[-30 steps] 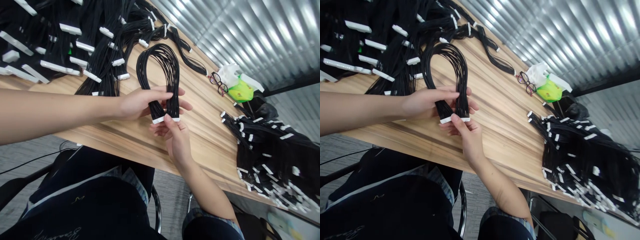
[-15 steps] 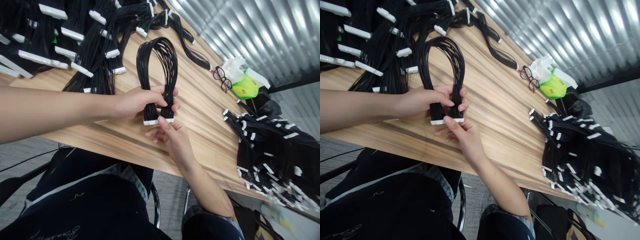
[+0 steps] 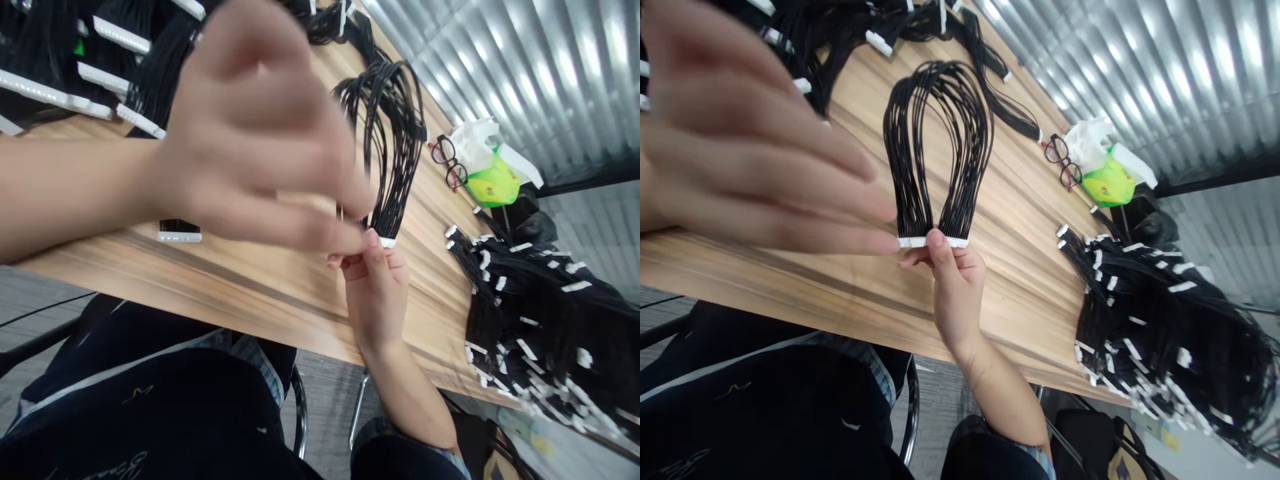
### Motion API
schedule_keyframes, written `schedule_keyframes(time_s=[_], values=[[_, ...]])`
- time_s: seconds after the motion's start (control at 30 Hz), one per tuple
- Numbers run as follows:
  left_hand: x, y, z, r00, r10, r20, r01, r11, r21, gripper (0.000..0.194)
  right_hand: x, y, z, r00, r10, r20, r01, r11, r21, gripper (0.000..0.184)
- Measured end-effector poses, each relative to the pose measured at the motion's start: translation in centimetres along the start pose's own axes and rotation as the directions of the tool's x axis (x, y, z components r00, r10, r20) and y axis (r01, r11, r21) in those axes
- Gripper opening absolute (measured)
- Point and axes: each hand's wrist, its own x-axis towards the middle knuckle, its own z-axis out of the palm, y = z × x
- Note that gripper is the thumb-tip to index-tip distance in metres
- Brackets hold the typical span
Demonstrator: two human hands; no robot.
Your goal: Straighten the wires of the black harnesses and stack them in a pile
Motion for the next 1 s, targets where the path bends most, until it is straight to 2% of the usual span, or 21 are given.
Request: schedule_keyframes(time_s=[0.03,0.1,0.13,0.17,0.23,0.33,0.43,0.53,0.6,0.67,0.77,0.8,0.83,0.93,0.97,1.0], values=[[0.1,0.1,-0.2,0.999,-0.003,-0.042,0.003,1.000,0.021,0.080,0.0,0.0,0.0,1.000,-0.003,0.003,0.003,1.000,0.017,0.027],[0.4,0.2,-0.2,0.969,0.014,-0.245,0.011,0.995,0.102,0.052,-0.1,0.0,0.0,1.000,-0.003,0.004,0.003,0.999,0.037,0.024],[0.5,0.2,0.0,0.950,0.051,-0.310,0.000,0.987,0.162,0.052,-0.2,0.0,0.0,1.000,-0.008,-0.003,0.008,0.999,0.041,0.022],[0.6,0.1,0.1,0.938,0.098,-0.332,-0.022,0.974,0.224,0.063,-0.2,0.1,0.0,1.000,-0.018,-0.009,0.018,0.999,0.046,0.022],[0.7,-0.1,0.4,0.943,0.185,-0.277,-0.091,0.943,0.321,0.068,-0.2,0.1,0.0,0.999,-0.040,-0.013,0.040,0.997,0.070,0.020],[0.7,-0.6,0.5,0.939,0.271,-0.210,-0.180,0.911,0.371,0.057,-0.1,0.2,0.0,0.999,-0.049,0.006,0.047,0.991,0.127,0.020],[0.6,-0.7,0.5,0.948,0.251,-0.197,-0.175,0.925,0.337,0.050,0.1,0.4,0.0,0.999,-0.038,0.011,0.036,0.988,0.151,0.019],[0.7,-0.6,0.4,0.971,0.228,-0.073,-0.188,0.915,0.358,0.057,0.1,0.7,-0.1,0.999,-0.041,-0.007,0.042,0.990,0.132,0.017],[1.0,-0.5,0.5,0.970,0.244,-0.003,-0.224,0.897,0.381,0.061,0.1,0.9,-0.1,0.999,-0.043,-0.016,0.045,0.993,0.108,0.016],[1.2,-0.5,0.5,0.966,0.259,-0.002,-0.238,0.890,0.390,0.057,0.1,1.1,-0.2,0.999,-0.047,-0.022,0.049,0.995,0.089,0.017],[1.2,-0.4,0.6,0.958,0.279,-0.070,-0.219,0.866,0.450,0.052,0.1,1.0,-0.3,0.995,-0.075,-0.060,0.079,0.995,0.065,0.017],[1.1,-0.2,0.5,0.942,0.319,-0.105,-0.228,0.837,0.497,0.053,0.2,0.9,-0.3,0.992,-0.092,-0.083,0.096,0.994,0.053,0.017],[0.8,-0.1,0.5,0.904,0.399,-0.154,-0.256,0.793,0.553,0.054,0.3,0.8,-0.3,0.987,-0.113,-0.111,0.118,0.992,0.037,0.017],[-0.4,0.5,0.5,0.746,0.641,-0.182,-0.379,0.632,0.675,0.050,0.7,0.5,-0.5,0.951,-0.219,-0.219,0.215,0.976,-0.044,0.020],[-0.9,0.6,0.6,0.734,0.665,-0.138,-0.429,0.612,0.665,0.048,0.8,0.4,-0.6,0.933,-0.258,-0.252,0.247,0.966,-0.073,0.021],[-1.3,0.7,0.9,0.740,0.665,-0.101,-0.472,0.621,0.626,0.044,0.9,0.3,-0.6,0.915,-0.292,-0.279,0.276,0.956,-0.094,0.021]])
